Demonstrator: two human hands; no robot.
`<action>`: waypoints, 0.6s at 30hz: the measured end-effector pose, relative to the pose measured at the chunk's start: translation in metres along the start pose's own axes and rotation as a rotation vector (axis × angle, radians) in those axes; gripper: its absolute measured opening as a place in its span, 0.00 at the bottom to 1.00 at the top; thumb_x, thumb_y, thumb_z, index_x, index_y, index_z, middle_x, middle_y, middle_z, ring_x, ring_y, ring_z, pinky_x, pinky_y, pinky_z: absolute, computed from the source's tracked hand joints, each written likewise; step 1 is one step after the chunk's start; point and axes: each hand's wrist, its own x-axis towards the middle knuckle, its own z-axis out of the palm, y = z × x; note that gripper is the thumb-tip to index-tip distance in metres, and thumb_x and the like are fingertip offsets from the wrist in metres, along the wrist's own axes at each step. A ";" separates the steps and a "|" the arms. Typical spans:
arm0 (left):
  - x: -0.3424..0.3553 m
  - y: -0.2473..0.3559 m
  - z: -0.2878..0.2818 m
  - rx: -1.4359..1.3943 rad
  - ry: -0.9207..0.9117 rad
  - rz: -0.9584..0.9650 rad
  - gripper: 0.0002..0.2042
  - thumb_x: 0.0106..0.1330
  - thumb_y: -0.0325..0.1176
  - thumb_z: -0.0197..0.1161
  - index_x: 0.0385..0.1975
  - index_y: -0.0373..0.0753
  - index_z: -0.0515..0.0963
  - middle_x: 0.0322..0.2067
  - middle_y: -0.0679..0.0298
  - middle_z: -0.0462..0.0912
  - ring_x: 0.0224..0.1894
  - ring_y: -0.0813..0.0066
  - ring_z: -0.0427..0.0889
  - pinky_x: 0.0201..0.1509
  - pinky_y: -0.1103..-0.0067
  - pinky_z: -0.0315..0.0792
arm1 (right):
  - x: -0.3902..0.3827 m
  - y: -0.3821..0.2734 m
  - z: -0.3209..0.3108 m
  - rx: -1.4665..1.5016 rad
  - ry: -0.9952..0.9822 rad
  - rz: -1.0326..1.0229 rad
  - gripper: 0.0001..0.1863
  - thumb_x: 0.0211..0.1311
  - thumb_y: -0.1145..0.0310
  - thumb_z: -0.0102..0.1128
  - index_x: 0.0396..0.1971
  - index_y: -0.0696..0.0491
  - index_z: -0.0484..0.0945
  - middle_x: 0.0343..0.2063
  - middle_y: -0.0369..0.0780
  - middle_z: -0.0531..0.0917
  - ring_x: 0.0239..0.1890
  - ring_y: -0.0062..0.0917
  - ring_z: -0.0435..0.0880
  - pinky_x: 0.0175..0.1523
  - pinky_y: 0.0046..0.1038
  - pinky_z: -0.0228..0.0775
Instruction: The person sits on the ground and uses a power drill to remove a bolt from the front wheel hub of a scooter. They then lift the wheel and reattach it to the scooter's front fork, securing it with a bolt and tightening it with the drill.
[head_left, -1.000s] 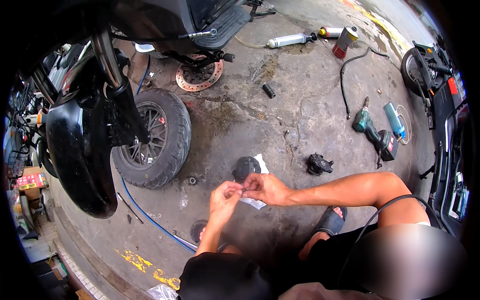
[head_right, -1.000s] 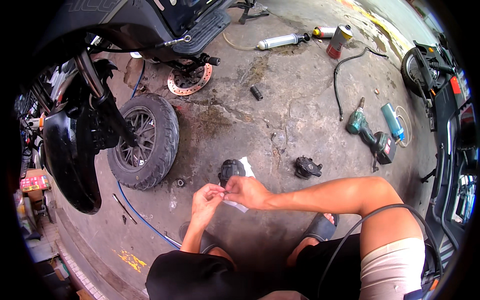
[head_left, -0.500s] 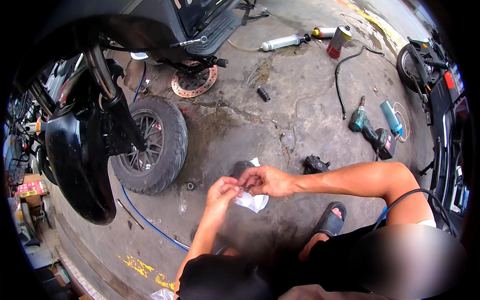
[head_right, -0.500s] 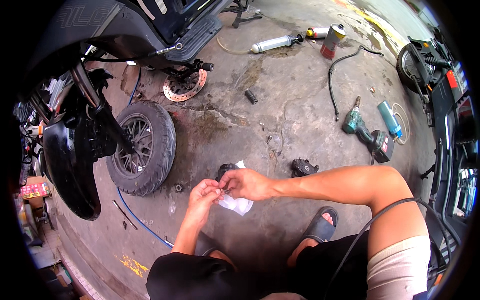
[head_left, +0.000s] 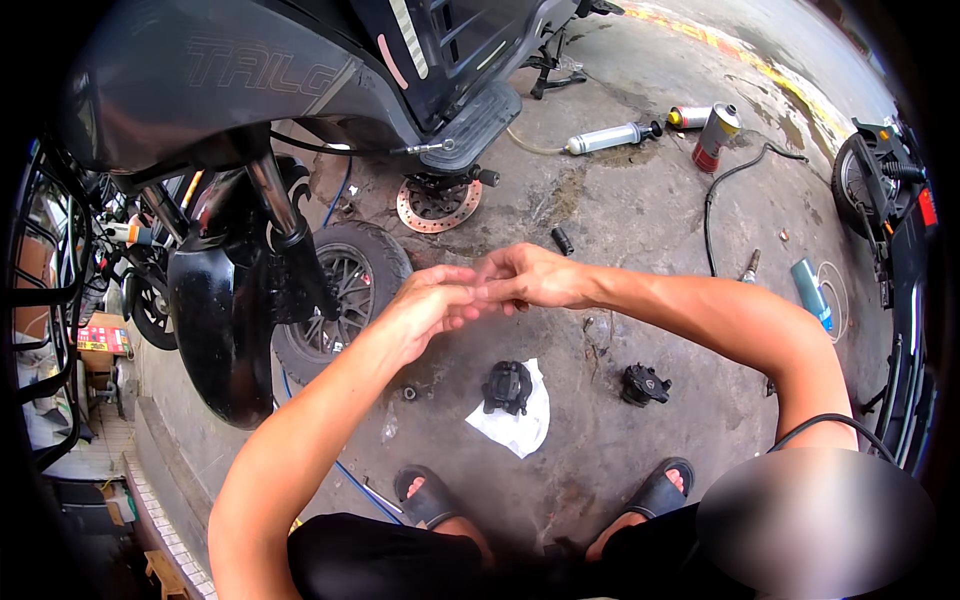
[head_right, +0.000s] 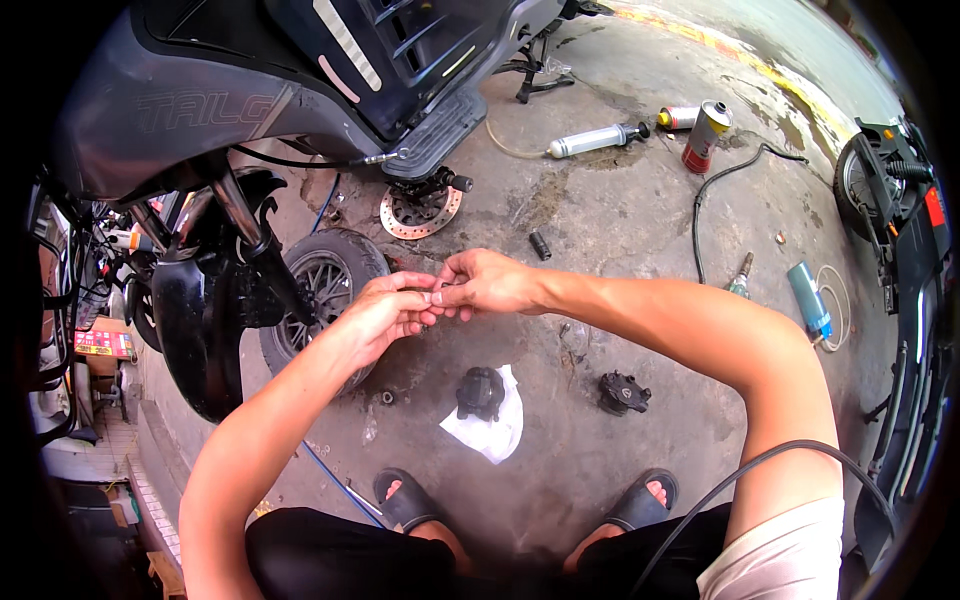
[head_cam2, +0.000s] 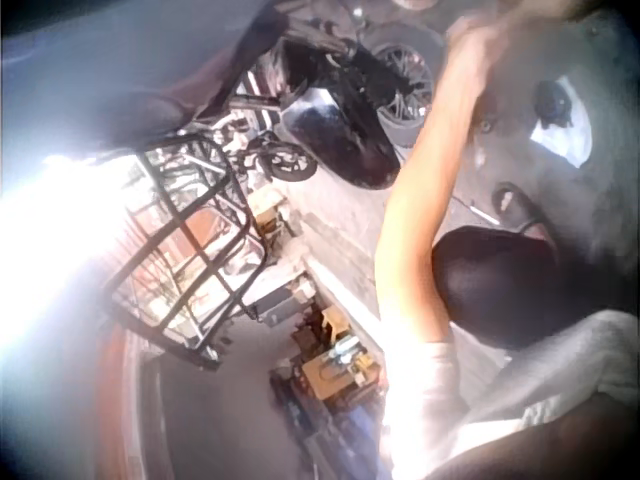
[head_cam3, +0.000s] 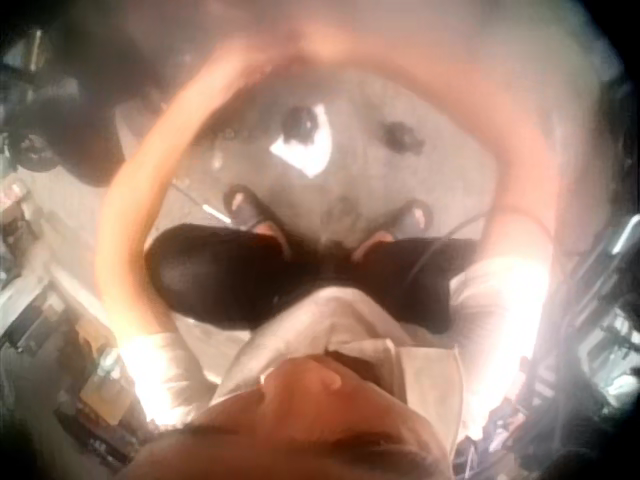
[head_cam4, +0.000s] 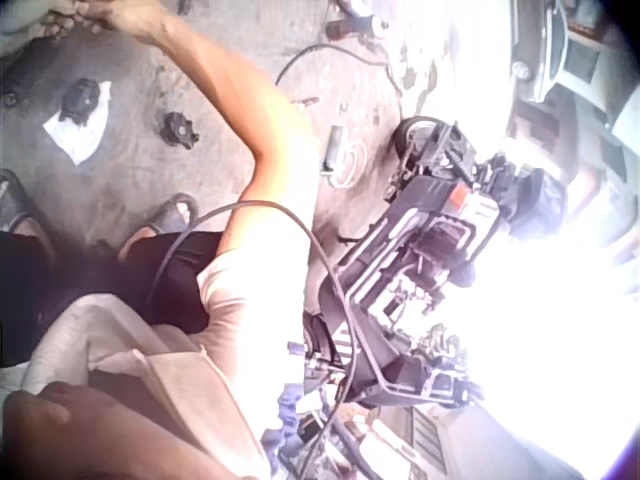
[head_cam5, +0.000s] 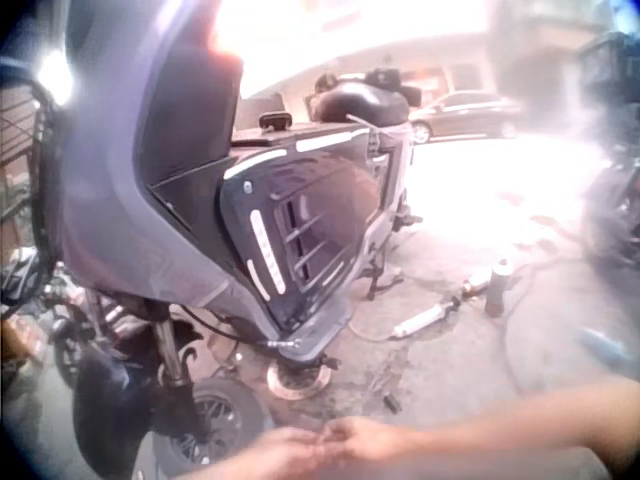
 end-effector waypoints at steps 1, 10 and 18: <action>0.004 0.007 0.005 0.036 0.003 0.014 0.16 0.70 0.26 0.60 0.57 0.36 0.72 0.38 0.63 0.86 0.37 0.80 0.84 0.40 0.84 0.77 | 0.002 0.007 -0.008 0.086 0.008 0.014 0.12 0.72 0.60 0.62 0.39 0.55 0.80 0.32 0.34 0.84 0.31 0.16 0.80 0.35 0.20 0.72; 0.024 -0.081 0.035 0.835 0.473 0.135 0.18 0.66 0.42 0.64 0.53 0.40 0.80 0.48 0.55 0.87 0.53 0.53 0.84 0.59 0.64 0.75 | 0.012 0.046 -0.057 0.320 0.158 0.075 0.07 0.69 0.64 0.63 0.34 0.51 0.80 0.29 0.33 0.84 0.26 0.13 0.77 0.29 0.18 0.66; 0.003 -0.168 0.097 0.986 0.389 -0.079 0.43 0.53 0.53 0.78 0.67 0.41 0.67 0.62 0.52 0.73 0.65 0.49 0.71 0.65 0.61 0.71 | 0.009 0.030 -0.041 0.139 0.169 0.043 0.09 0.66 0.62 0.67 0.32 0.52 0.80 0.28 0.34 0.86 0.19 0.13 0.71 0.23 0.19 0.61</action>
